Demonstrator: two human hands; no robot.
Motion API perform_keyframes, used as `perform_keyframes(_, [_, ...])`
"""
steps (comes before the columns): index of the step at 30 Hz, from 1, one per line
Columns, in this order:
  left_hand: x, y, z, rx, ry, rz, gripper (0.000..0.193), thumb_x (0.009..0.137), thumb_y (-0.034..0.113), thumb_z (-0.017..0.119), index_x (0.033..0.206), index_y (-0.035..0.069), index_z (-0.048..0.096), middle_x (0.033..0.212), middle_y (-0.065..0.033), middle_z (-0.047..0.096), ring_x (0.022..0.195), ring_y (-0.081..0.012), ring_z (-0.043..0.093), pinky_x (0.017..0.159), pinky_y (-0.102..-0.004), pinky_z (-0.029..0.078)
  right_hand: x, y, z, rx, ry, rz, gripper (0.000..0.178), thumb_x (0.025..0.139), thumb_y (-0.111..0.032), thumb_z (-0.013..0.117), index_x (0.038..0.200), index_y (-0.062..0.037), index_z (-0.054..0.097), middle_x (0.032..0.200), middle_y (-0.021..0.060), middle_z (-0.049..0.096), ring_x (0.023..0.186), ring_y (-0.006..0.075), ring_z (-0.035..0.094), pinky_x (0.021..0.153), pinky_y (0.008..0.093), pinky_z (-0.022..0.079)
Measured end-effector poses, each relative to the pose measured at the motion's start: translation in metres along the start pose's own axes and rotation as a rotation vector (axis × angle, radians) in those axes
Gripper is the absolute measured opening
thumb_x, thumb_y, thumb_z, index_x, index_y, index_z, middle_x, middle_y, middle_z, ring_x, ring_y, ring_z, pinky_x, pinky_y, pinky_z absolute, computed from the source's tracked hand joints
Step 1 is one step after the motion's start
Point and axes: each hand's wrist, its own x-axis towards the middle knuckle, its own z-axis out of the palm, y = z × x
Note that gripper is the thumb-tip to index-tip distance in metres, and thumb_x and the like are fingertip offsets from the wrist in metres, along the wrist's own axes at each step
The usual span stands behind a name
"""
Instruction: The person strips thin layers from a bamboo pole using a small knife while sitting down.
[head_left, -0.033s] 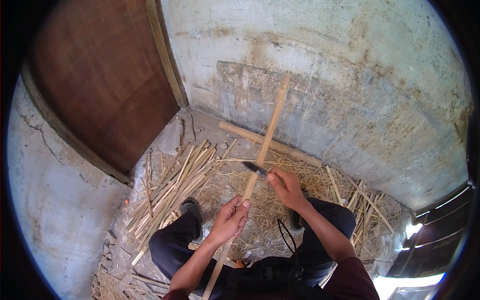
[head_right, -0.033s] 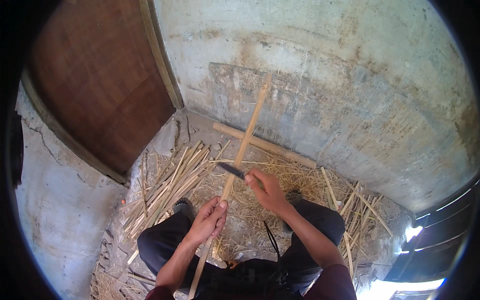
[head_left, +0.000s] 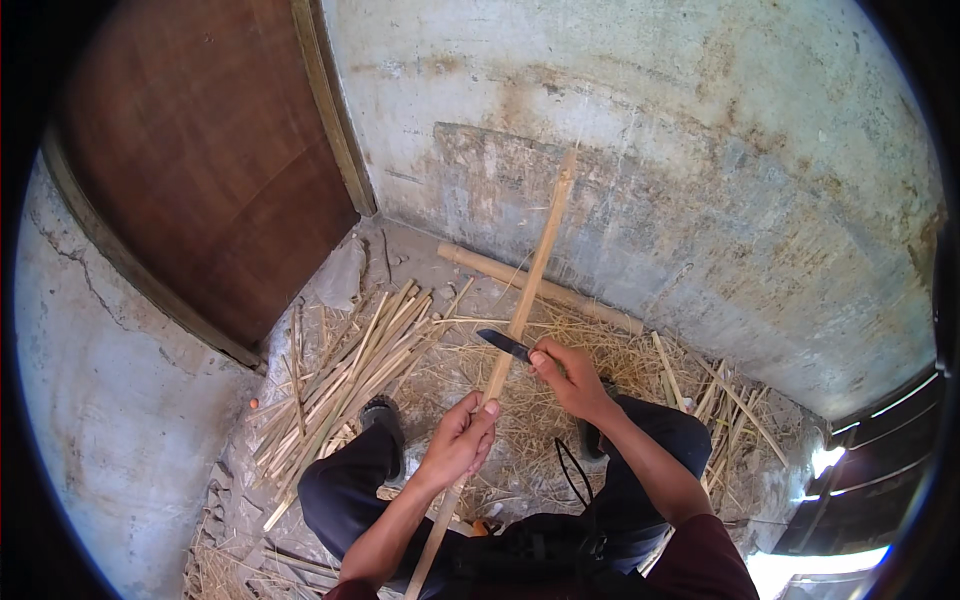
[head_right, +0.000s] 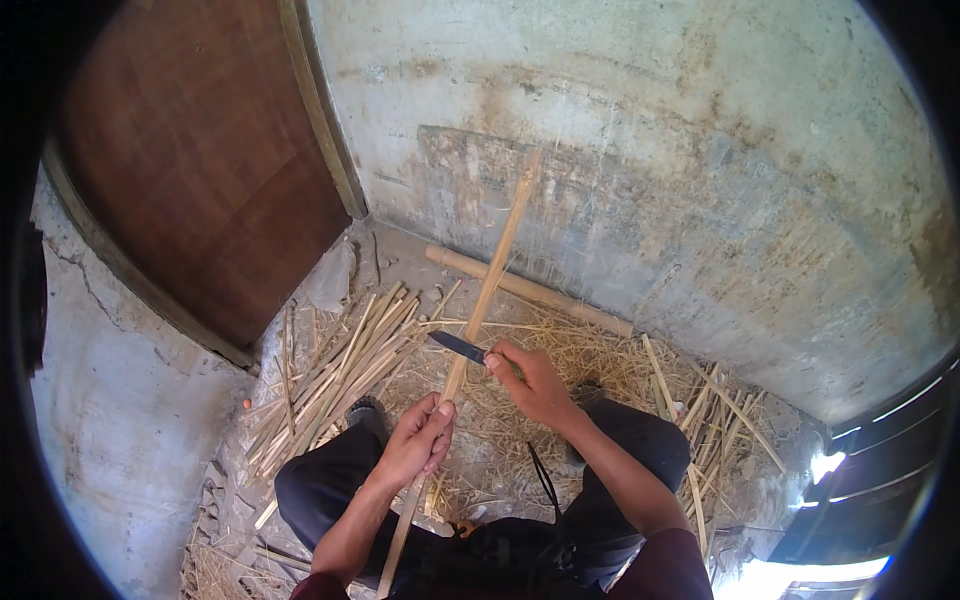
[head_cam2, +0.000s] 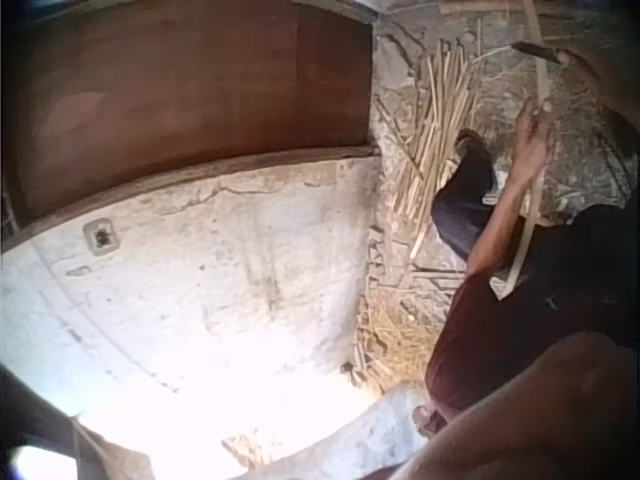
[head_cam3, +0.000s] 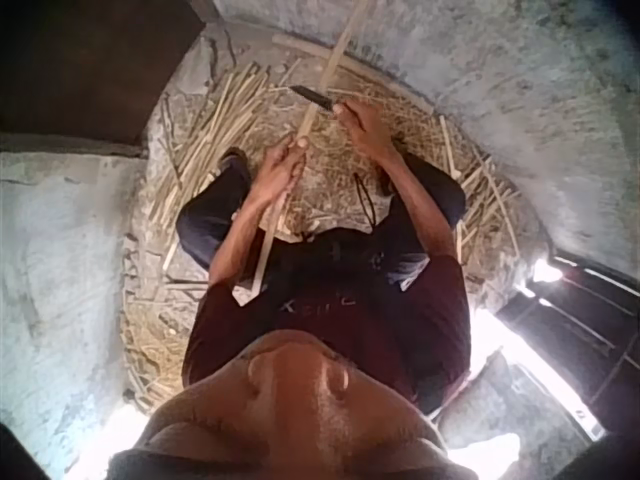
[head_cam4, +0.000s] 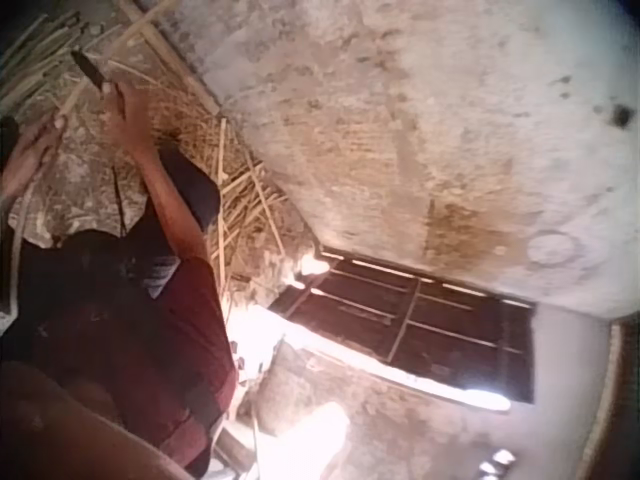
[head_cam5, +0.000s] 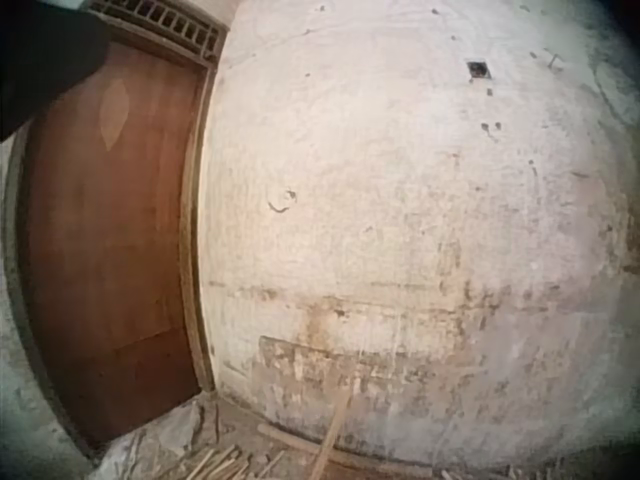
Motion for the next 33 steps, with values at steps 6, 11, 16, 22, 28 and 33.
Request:
perform_keyframes(6, [-0.001,0.001,0.0,-0.017,-0.005,-0.029,0.027,0.119,0.035,0.051,0.11,0.01,0.051,0.065,0.0046,0.044,0.043,-0.0058,0.038,0.039,-0.0255,0.033,-0.002,-0.002,0.0,-0.099,-0.027,0.014,0.03,0.114,-0.028,0.057,0.103,-0.0023,0.067,0.071,0.0114,0.063,0.06,0.019,0.058,0.06,0.0379,0.044])
perform_keyframes(11, [-0.001,0.001,0.001,-0.042,-0.007,-0.042,0.027,0.12,0.035,0.05,0.11,0.01,0.05,0.066,0.005,0.043,0.043,-0.0056,0.036,0.039,-0.0259,0.031,0.0,-0.002,0.002,-0.129,0.01,-0.077,0.029,0.114,-0.028,0.058,0.102,-0.0031,0.067,0.066,0.0109,0.06,0.054,0.0191,0.056,0.055,0.0387,0.042])
perform_keyframes(16, [-0.001,0.002,0.001,-0.047,0.024,-0.07,0.025,0.119,0.035,0.052,0.117,0.011,0.048,0.066,0.0047,0.043,0.044,-0.0056,0.035,0.038,-0.0258,0.03,0.0,-0.002,0.001,-0.2,-0.062,-0.065,0.029,0.114,-0.028,0.058,0.102,-0.0029,0.066,0.066,0.0101,0.06,0.051,0.0183,0.052,0.053,0.0382,0.04])
perform_keyframes(22, [-0.001,-0.004,0.0,-0.031,0.03,-0.05,0.027,0.118,0.034,0.054,0.124,0.01,0.044,0.066,0.0041,0.044,0.043,-0.0061,0.036,0.038,-0.0262,0.031,-0.003,0.005,0.005,-0.16,-0.058,-0.055,0.029,0.114,-0.027,0.058,0.1,-0.0018,0.064,0.064,0.0116,0.056,0.051,0.0163,0.052,0.052,0.0394,0.038])
perform_keyframes(28, [0.001,-0.005,0.0,0.011,0.052,-0.027,0.028,0.118,0.034,0.055,0.125,0.01,0.042,0.066,0.0041,0.044,0.043,-0.006,0.036,0.038,-0.0262,0.03,-0.003,0.001,0.005,-0.155,-0.082,-0.035,0.031,0.114,-0.026,0.058,0.095,-0.0012,0.061,0.063,0.0115,0.054,0.053,0.0158,0.052,0.055,0.0381,0.04])
perform_keyframes(33, [0.002,-0.005,0.003,-0.014,0.037,-0.048,0.028,0.118,0.035,0.056,0.124,0.011,0.042,0.066,0.0044,0.044,0.043,-0.0058,0.036,0.037,-0.0261,0.03,-0.004,0.014,0.003,-0.077,-0.128,0.05,0.034,0.116,-0.028,0.056,0.094,-0.003,0.061,0.071,0.0006,0.058,0.06,0.0088,0.05,0.055,0.0317,0.041])
